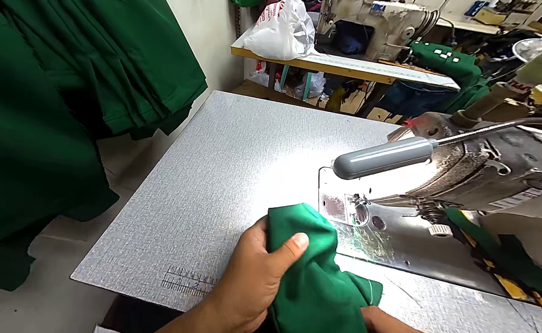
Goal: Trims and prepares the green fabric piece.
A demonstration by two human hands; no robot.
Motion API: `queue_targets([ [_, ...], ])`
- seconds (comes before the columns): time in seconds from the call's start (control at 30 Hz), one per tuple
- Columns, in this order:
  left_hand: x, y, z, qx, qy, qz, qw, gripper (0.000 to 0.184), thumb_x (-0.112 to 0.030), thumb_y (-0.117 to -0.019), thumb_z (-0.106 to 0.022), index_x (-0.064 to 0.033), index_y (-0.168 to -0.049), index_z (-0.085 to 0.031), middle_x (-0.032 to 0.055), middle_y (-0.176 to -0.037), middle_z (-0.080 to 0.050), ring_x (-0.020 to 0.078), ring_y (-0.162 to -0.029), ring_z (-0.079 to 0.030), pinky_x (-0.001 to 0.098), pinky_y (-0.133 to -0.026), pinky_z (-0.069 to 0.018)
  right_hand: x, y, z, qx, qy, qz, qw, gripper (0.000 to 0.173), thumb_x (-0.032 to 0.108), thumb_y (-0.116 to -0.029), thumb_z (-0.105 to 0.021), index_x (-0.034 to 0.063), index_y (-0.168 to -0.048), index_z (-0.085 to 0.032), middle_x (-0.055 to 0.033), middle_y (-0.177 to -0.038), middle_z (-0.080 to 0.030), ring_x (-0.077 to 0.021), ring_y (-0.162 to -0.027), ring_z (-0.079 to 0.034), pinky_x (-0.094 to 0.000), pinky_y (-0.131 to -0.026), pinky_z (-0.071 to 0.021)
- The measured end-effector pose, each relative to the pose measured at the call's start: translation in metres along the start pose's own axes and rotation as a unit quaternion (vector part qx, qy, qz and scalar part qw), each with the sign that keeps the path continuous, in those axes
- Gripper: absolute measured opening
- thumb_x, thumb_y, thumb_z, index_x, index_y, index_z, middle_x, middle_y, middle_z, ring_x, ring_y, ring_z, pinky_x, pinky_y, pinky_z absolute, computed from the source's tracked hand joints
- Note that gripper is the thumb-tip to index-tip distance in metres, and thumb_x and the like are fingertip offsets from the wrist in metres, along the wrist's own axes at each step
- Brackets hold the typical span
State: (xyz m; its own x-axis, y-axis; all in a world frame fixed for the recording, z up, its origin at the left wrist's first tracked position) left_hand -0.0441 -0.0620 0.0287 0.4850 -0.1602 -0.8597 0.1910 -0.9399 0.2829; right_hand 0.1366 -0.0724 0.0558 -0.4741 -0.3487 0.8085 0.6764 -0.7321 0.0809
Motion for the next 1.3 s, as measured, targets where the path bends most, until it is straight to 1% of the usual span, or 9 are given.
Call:
queue_targets([
  [0.23, 0.009, 0.004, -0.013, 0.053, 0.016, 0.011, 0.998, 0.042, -0.005, -0.0861, -0.079, 0.0030, -0.121, -0.057, 0.0106, -0.101, -0.075, 0.0190, -0.093, -0.075, 0.0363, -0.085, -0.0641, -0.006, -0.004, -0.010, -0.003, -0.007, 0.043, 0.999, 0.025, 0.018, -0.0975, -0.063, -0.0063, -0.100, -0.065, -0.0184, -0.086, -0.068, -0.0236, -0.080, -0.068, -0.0414, -0.070, -0.0562],
  [0.33, -0.004, 0.000, -0.002, 0.036, 0.051, -0.059, 0.996, 0.031, -0.018, -0.1018, -0.060, 0.0059, -0.121, -0.058, 0.0134, -0.103, -0.073, 0.0205, -0.095, -0.074, 0.0392, -0.088, -0.0624, -0.008, -0.003, -0.006, -0.028, -0.004, 0.034, 0.999, 0.023, 0.017, -0.0969, -0.064, -0.0062, -0.099, -0.064, -0.0186, -0.086, -0.068, -0.0233, -0.079, -0.068, -0.0405, -0.070, -0.0563],
  [0.4, -0.012, -0.001, 0.002, 0.005, 0.045, -0.070, 0.996, 0.022, -0.011, -0.1041, -0.054, 0.0062, -0.114, -0.063, 0.0138, -0.099, -0.074, 0.0193, -0.090, -0.074, 0.0367, -0.085, -0.0630, -0.004, -0.002, -0.001, -0.050, 0.014, 0.031, 0.998, 0.027, 0.019, -0.0985, -0.063, -0.0079, -0.098, -0.065, -0.0212, -0.086, -0.069, -0.0248, -0.079, -0.069, -0.0398, -0.071, -0.0568],
  [0.53, -0.019, 0.005, -0.008, -0.051, 0.008, -0.024, 0.998, 0.006, 0.004, -0.0959, -0.062, 0.0024, -0.100, -0.065, 0.0086, -0.087, -0.074, 0.0130, -0.079, -0.074, 0.0273, -0.075, -0.0623, 0.004, -0.004, 0.000, -0.048, 0.051, 0.036, 0.997, 0.025, 0.017, -0.0976, -0.062, -0.0078, -0.095, -0.065, -0.0221, -0.083, -0.068, -0.0278, -0.076, -0.069, -0.0408, -0.069, -0.0555],
  [0.73, 0.007, 0.002, -0.012, -0.002, 0.032, -0.007, 0.999, 0.017, -0.010, -0.0981, -0.065, 0.0047, -0.107, -0.065, 0.0131, -0.091, -0.076, 0.0188, -0.082, -0.076, 0.0350, -0.079, -0.0644, -0.001, -0.004, -0.007, -0.037, 0.031, 0.056, 0.997, 0.024, 0.017, -0.0972, -0.063, -0.0067, -0.098, -0.065, -0.0205, -0.086, -0.068, -0.0258, -0.080, -0.069, -0.0416, -0.070, -0.0566],
  [0.83, -0.003, 0.004, -0.013, 0.030, 0.051, -0.042, 0.997, 0.024, -0.017, -0.1055, -0.052, 0.0032, -0.109, -0.065, 0.0112, -0.093, -0.074, 0.0176, -0.086, -0.075, 0.0362, -0.082, -0.0634, 0.003, -0.002, -0.003, -0.057, 0.024, 0.054, 0.997, 0.028, 0.019, -0.0992, -0.062, -0.0094, -0.099, -0.065, -0.0237, -0.088, -0.069, -0.0270, -0.082, -0.070, -0.0391, -0.075, -0.0570],
  [0.9, -0.006, 0.002, -0.010, 0.026, 0.049, -0.061, 0.997, 0.025, -0.015, -0.1068, -0.048, 0.0030, -0.105, -0.065, 0.0111, -0.091, -0.074, 0.0168, -0.084, -0.075, 0.0353, -0.081, -0.0634, 0.002, -0.001, -0.001, -0.059, 0.022, 0.050, 0.997, 0.030, 0.019, -0.1001, -0.062, -0.0100, -0.099, -0.065, -0.0243, -0.088, -0.069, -0.0269, -0.082, -0.070, -0.0384, -0.076, -0.0572],
  [1.1, 0.005, 0.007, -0.019, 0.035, -0.009, -0.055, 0.998, 0.011, -0.007, -0.1007, -0.058, 0.0009, -0.103, -0.065, 0.0061, -0.086, -0.075, 0.0131, -0.078, -0.075, 0.0314, -0.074, -0.0642, -0.001, -0.004, -0.009, -0.041, 0.016, 0.060, 0.997, 0.025, 0.018, -0.0983, -0.063, -0.0068, -0.097, -0.064, -0.0203, -0.085, -0.068, -0.0250, -0.080, -0.069, -0.0403, -0.071, -0.0565],
  [1.3, -0.006, 0.006, -0.012, 0.000, 0.008, -0.055, 0.998, 0.012, -0.005, -0.0995, -0.060, 0.0035, -0.106, -0.065, 0.0100, -0.090, -0.075, 0.0165, -0.082, -0.076, 0.0333, -0.078, -0.0645, 0.004, -0.001, -0.005, -0.061, 0.022, 0.054, 0.996, 0.030, 0.021, -0.1003, -0.060, -0.0090, -0.099, -0.066, -0.0222, -0.087, -0.069, -0.0259, -0.080, -0.070, -0.0389, -0.073, -0.0568],
])
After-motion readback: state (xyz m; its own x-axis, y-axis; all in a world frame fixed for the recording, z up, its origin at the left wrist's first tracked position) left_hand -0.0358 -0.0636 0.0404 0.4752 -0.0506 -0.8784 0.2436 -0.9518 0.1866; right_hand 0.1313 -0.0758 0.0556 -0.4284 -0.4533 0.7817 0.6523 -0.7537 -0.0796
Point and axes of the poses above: each hand's wrist, its own y-axis away from the middle knuckle, its own z-axis out of the back of the hand, x = y × z, the point moved 10 cm from there along -y, towards the middle knuckle
